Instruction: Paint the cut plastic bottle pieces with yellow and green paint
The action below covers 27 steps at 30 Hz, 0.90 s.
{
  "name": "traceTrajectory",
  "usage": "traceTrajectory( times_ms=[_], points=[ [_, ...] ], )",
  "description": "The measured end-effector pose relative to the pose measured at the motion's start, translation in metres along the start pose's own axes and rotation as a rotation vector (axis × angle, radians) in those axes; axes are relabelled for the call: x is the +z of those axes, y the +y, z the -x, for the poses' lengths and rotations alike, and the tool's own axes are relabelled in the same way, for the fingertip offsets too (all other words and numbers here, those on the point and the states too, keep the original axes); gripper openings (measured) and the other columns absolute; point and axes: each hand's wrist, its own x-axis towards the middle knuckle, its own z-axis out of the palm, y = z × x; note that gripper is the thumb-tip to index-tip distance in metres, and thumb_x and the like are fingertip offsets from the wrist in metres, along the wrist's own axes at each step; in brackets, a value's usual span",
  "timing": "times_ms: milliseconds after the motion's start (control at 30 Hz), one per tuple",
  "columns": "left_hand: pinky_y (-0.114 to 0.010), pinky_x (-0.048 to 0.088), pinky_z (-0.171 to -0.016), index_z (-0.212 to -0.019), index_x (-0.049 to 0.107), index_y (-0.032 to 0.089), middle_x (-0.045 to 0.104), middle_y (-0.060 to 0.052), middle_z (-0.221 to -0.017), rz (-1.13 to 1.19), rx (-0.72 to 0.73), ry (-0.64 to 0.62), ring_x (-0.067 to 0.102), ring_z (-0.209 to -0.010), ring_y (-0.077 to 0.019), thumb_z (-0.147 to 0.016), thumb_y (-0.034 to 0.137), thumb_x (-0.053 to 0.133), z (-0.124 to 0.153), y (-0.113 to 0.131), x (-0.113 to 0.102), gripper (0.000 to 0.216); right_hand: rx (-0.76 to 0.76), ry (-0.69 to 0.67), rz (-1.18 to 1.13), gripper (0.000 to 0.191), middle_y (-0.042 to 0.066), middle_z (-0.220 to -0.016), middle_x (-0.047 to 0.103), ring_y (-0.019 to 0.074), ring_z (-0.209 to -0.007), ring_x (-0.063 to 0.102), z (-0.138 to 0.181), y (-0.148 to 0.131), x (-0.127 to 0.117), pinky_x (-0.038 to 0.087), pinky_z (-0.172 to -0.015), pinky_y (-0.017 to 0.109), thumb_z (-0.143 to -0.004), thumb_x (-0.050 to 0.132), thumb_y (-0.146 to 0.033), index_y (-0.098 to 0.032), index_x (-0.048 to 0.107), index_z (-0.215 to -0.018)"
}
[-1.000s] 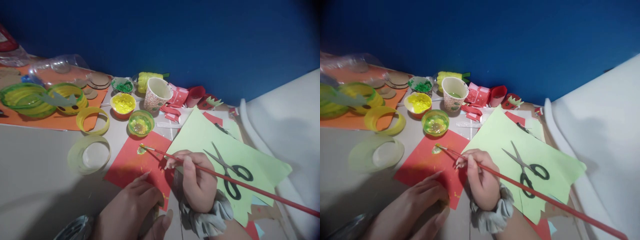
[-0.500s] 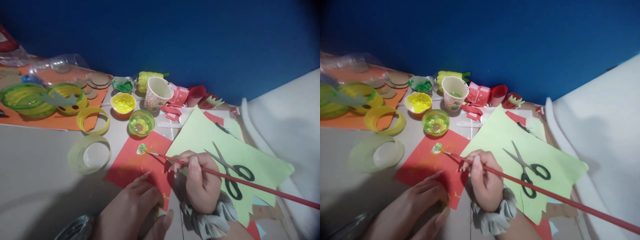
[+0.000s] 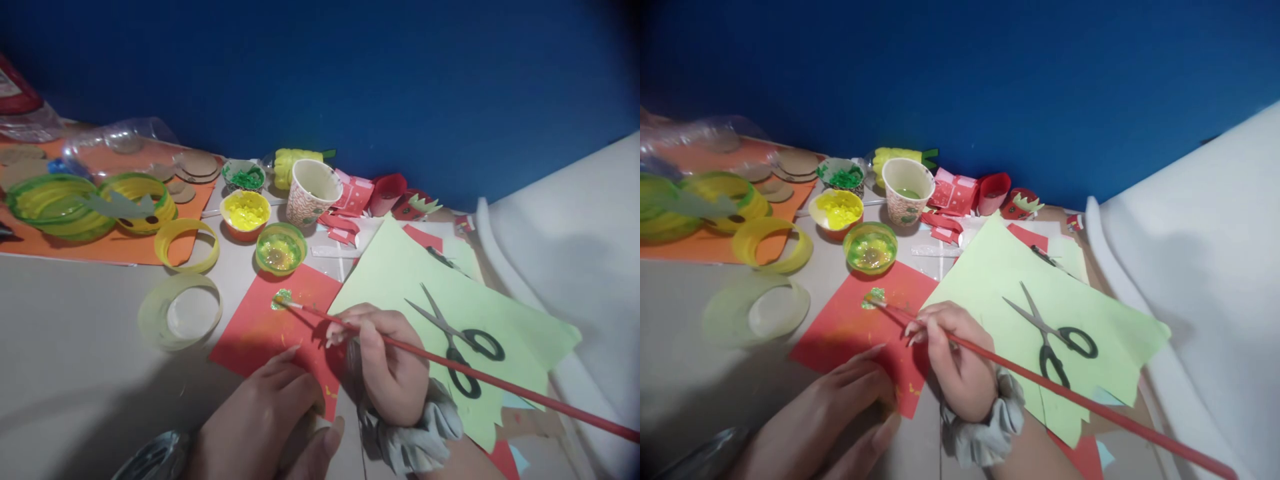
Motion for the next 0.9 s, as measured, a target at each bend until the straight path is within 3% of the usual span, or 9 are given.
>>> traceTrajectory(
  times_ms=[133,200,333,467,567,733,900],
  points=[
    [-0.027,0.047,-0.094,-0.08,0.057,0.018,0.066,-0.002,-0.083,0.016,-0.018,-0.032,0.063,-0.082,-0.0149,-0.091,0.021,0.049,-0.002,-0.002,0.002,0.013,0.02,0.014,-0.015,0.018,0.0,-0.078,0.061,0.0143,-0.069,0.063,0.0,0.0,0.0,0.052,-0.063,0.03,-0.099,0.043,-0.015,-0.024,0.058,-0.096],
    [-0.026,0.049,-0.089,-0.079,0.056,0.018,0.066,-0.002,-0.082,0.014,0.007,0.006,0.064,-0.084,-0.0157,-0.091,0.022,0.049,-0.002,-0.006,0.007,0.014,0.027,-0.029,-0.01,0.017,0.001,-0.082,0.063,0.0147,-0.072,0.064,0.001,0.0,0.0,0.053,-0.064,0.029,-0.099,0.044,-0.015,-0.024,0.059,-0.097],
    [-0.023,0.051,-0.072,-0.072,0.055,0.019,0.066,-0.003,-0.074,-0.022,0.113,0.121,0.064,-0.075,-0.0163,-0.089,0.026,0.048,-0.003,-0.011,0.012,0.019,0.079,0.045,0.044,0.018,0.001,-0.086,0.065,0.013,-0.072,0.064,0.0,0.0,0.0,0.053,-0.064,0.027,-0.1,0.043,-0.015,-0.023,0.058,-0.095],
    [-0.02,0.049,-0.067,-0.08,0.059,0.019,0.069,-0.002,-0.082,-0.067,0.047,0.088,0.065,-0.074,-0.0142,-0.088,0.025,0.056,0.0,-0.012,0.009,0.01,0.024,-0.036,0.049,0.018,0.001,-0.081,0.064,0.0145,-0.076,0.064,-0.002,-0.002,0.001,0.052,-0.068,0.027,-0.1,0.042,-0.017,-0.023,0.057,-0.093],
    [-0.018,0.047,-0.063,-0.075,0.055,0.02,0.065,0.002,-0.073,-0.035,0.048,0.1,0.061,-0.064,-0.0115,-0.085,0.024,0.058,0.002,-0.013,0.009,0.012,0.039,0.048,0.097,0.017,0.001,-0.08,0.063,0.0136,-0.076,0.062,-0.001,-0.002,0.002,0.05,-0.067,0.026,-0.1,0.043,-0.018,-0.023,0.058,-0.091],
    [-0.021,0.052,-0.073,-0.064,0.049,0.02,0.062,0.002,-0.066,-0.059,-0.017,0.184,0.058,-0.06,-0.0122,-0.079,0.018,0.054,-0.002,-0.013,0.019,0.016,0.042,-0.007,0.043,0.02,0.002,-0.077,0.061,0.0153,-0.073,0.061,0.002,0.001,0.002,0.049,-0.066,0.028,-0.1,0.042,-0.021,-0.022,0.058,-0.088],
    [-0.023,0.053,-0.079,-0.067,0.052,0.02,0.063,0.003,-0.065,-0.07,0.021,0.188,0.059,-0.06,-0.0125,-0.081,0.02,0.053,-0.003,-0.014,0.02,0.014,0.067,0.067,0.071,0.021,0.001,-0.075,0.06,0.0144,-0.068,0.059,0.003,0.002,0.002,0.047,-0.062,0.028,-0.1,0.042,-0.021,-0.021,0.056,-0.085]
  ],
)
